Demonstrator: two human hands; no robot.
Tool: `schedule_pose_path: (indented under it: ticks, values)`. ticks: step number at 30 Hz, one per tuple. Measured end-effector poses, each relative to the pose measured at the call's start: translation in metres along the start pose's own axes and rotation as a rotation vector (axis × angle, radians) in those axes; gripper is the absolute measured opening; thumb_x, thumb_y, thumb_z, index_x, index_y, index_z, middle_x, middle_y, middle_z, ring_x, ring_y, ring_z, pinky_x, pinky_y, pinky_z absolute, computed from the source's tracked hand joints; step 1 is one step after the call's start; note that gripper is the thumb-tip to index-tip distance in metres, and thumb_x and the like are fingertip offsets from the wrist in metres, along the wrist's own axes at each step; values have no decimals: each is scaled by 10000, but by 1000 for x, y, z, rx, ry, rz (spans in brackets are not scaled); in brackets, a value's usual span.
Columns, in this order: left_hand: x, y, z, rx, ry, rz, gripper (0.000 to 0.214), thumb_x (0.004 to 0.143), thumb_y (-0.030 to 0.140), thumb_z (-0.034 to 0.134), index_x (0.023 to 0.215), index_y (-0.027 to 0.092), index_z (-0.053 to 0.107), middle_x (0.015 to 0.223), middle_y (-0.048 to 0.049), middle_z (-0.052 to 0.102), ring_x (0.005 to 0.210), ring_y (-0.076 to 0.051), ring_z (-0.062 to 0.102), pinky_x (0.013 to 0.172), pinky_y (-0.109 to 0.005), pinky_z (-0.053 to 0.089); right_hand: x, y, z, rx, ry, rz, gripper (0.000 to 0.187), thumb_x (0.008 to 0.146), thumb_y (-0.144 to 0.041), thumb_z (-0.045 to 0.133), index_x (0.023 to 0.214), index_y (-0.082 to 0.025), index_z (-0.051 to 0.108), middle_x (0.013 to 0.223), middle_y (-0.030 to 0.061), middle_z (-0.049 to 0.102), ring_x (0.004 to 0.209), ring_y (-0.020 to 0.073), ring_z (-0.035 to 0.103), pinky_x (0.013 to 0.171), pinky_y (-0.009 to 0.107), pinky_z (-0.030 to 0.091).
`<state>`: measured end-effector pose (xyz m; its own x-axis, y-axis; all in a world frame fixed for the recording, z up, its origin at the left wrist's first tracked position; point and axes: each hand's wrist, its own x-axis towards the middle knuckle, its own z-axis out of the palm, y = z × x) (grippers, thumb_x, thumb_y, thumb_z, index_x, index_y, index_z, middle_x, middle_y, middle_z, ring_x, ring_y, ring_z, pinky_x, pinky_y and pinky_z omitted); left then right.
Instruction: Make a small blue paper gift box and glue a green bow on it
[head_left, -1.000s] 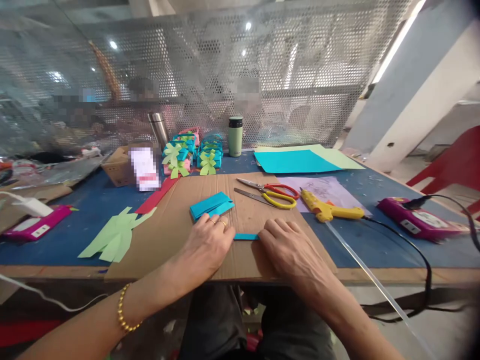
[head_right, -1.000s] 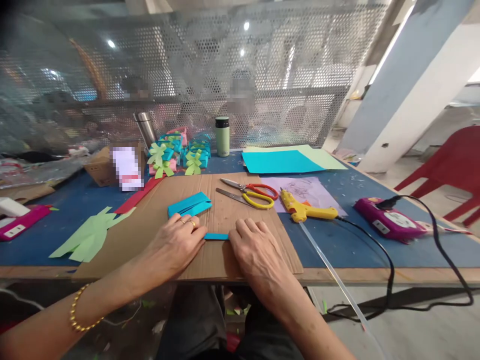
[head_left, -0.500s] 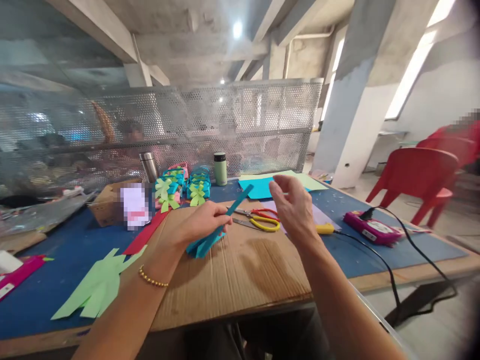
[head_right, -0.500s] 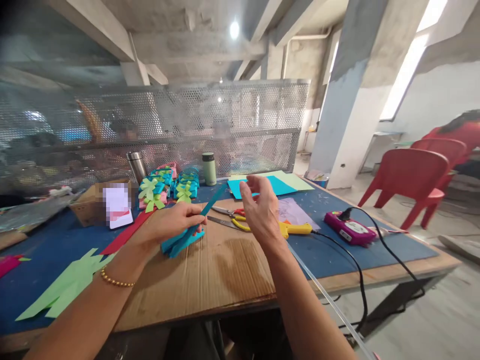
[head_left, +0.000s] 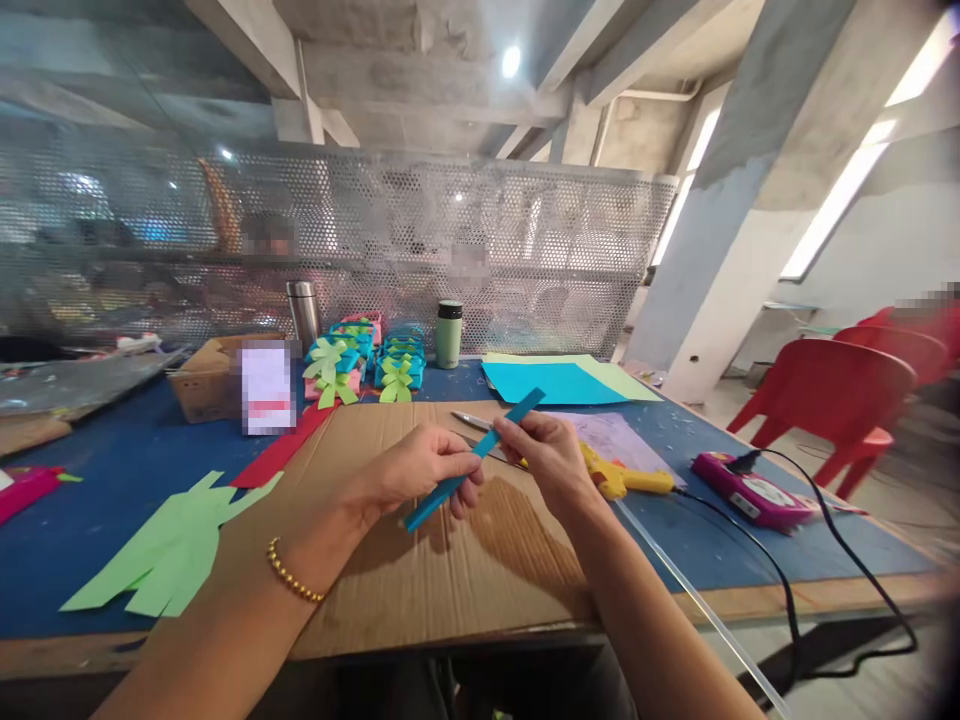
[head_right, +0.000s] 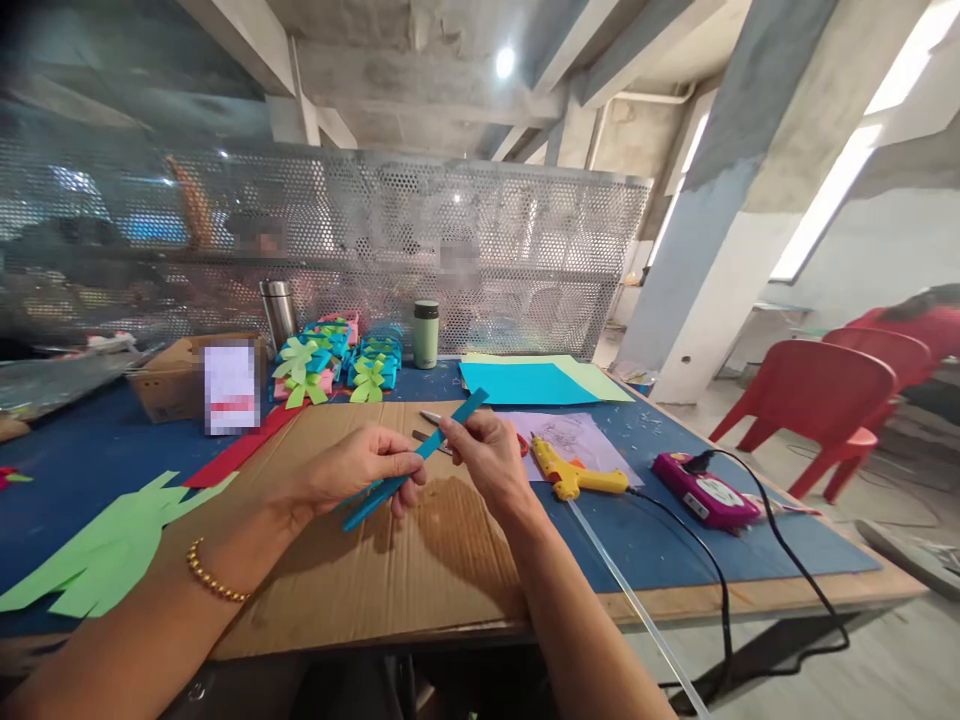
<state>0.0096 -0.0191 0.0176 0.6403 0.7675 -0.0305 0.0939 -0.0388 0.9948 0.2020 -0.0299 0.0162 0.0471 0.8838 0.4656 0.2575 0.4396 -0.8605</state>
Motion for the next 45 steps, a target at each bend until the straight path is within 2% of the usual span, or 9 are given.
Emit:
schedule_pose_path:
  ticks: [7,12,16,27,36,38,40,43,45]
  values:
    - [3,-8,6,39,31,35,251,858,354,678,749,132,639,557,-15,646,449,-115,604,470,-220,499,-6,-2,-2,39,42,23,476,792,-495,726,465,-199,547,454,-25,503,489,112,409,524,281,296]
    - [0,-7,11,-8,-16,45,364,891,475,682,896,111,670,703,-68,720,579,-146,684,574,-253,545,-9,1,4,90,-54,19,452,797,-504,727,505,-199,566,484,-27,519,500,116,445,514,265,335]
    - [3,-10,15,-74,64,118,420,864,523,698,774,115,655,605,-64,691,500,-136,646,532,-240,499,-10,7,11,113,-111,21,421,784,-527,738,564,-187,623,513,-17,558,507,120,472,504,256,357]
    - [-3,-5,20,-159,-30,15,334,840,440,693,739,124,653,519,-56,675,435,-148,634,473,-234,481,-7,-1,-7,79,150,47,449,797,-553,719,564,-179,630,476,-44,464,481,99,386,477,249,275]
    - [-4,-1,19,-155,-23,66,316,862,424,669,758,125,669,527,-51,677,441,-139,632,504,-242,481,-11,2,6,100,333,47,519,862,-630,640,590,-192,582,502,-34,489,454,98,388,446,249,289]
    - [-3,-1,17,-162,-4,92,319,874,426,661,768,126,667,534,-48,679,448,-139,635,512,-241,474,-12,-1,9,138,296,56,558,887,-687,564,633,-191,586,555,-7,563,447,100,426,444,250,329]
    - [-2,-3,16,-148,23,134,321,896,424,643,775,127,662,541,-46,682,465,-135,642,521,-231,458,-13,-3,13,148,161,67,586,896,-704,531,623,-188,586,563,10,584,445,105,442,447,254,348]
    - [0,-5,16,-119,46,195,338,920,428,634,765,129,651,550,-43,684,480,-127,646,565,-232,466,-16,-5,16,105,-18,54,539,826,-630,668,533,-193,552,491,-15,515,459,104,423,459,253,320]
    - [1,-6,16,-112,46,197,360,909,456,660,756,131,645,552,-39,681,475,-127,641,574,-239,474,-17,-4,18,73,-9,33,506,793,-557,725,498,-196,530,471,-29,483,470,100,406,468,253,295]
